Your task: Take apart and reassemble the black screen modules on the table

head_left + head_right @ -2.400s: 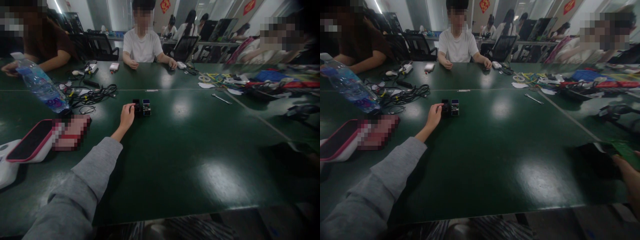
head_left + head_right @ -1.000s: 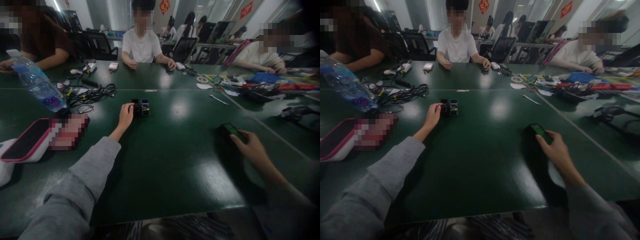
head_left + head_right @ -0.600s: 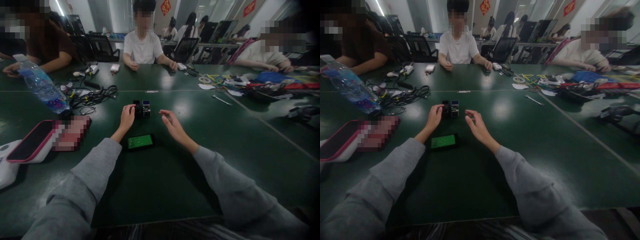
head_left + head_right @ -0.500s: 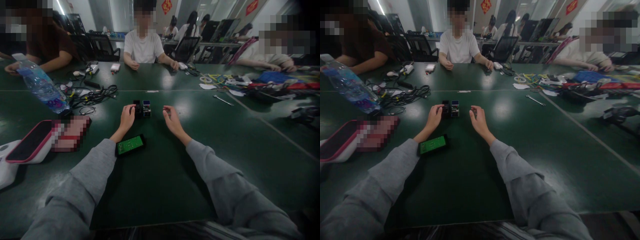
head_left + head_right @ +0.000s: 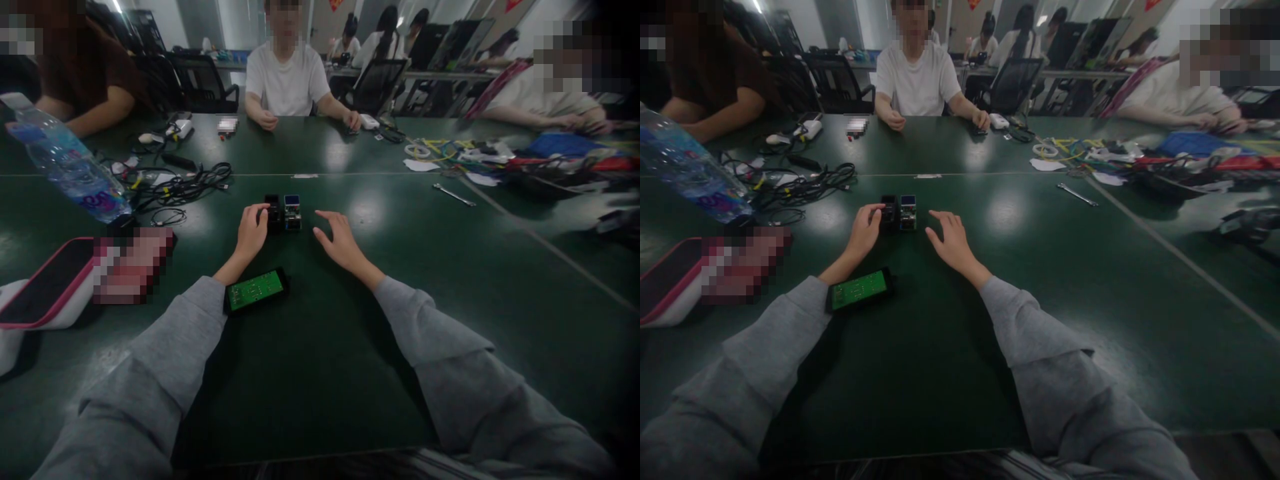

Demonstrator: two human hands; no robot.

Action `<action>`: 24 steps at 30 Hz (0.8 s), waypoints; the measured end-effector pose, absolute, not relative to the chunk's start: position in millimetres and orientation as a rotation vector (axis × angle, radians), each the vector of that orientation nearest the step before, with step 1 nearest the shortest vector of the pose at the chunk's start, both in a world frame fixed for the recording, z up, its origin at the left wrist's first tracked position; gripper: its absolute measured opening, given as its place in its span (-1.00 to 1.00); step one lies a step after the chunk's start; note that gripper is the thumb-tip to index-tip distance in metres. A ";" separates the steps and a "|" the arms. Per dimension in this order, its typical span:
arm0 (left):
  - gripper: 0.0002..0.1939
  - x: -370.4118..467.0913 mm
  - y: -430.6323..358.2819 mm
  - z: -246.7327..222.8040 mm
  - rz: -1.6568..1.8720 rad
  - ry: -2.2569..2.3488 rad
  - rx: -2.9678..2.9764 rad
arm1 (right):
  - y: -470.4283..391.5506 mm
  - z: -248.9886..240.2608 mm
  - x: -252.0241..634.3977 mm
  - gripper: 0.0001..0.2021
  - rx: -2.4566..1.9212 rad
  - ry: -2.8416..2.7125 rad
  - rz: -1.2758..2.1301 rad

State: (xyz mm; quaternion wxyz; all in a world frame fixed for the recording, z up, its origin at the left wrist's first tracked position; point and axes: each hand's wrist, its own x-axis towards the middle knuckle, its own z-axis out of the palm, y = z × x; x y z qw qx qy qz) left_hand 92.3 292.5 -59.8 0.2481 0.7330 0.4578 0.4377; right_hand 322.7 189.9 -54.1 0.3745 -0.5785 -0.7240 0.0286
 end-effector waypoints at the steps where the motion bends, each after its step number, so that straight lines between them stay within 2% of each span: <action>1: -0.72 92.3 291.9 -59.4 1.189 1.251 1.997 | 188.4 -53.0 320.8 -0.57 -1.483 -1.909 0.044; 8: -0.72 91.7 291.6 -59.5 1.202 1.237 2.011 | 179.4 -48.6 310.6 -0.47 -1.516 -2.215 -0.019; 24: -0.75 92.7 293.1 -60.7 1.232 1.229 2.034 | 181.0 -49.2 310.4 -0.58 -1.506 -2.115 0.057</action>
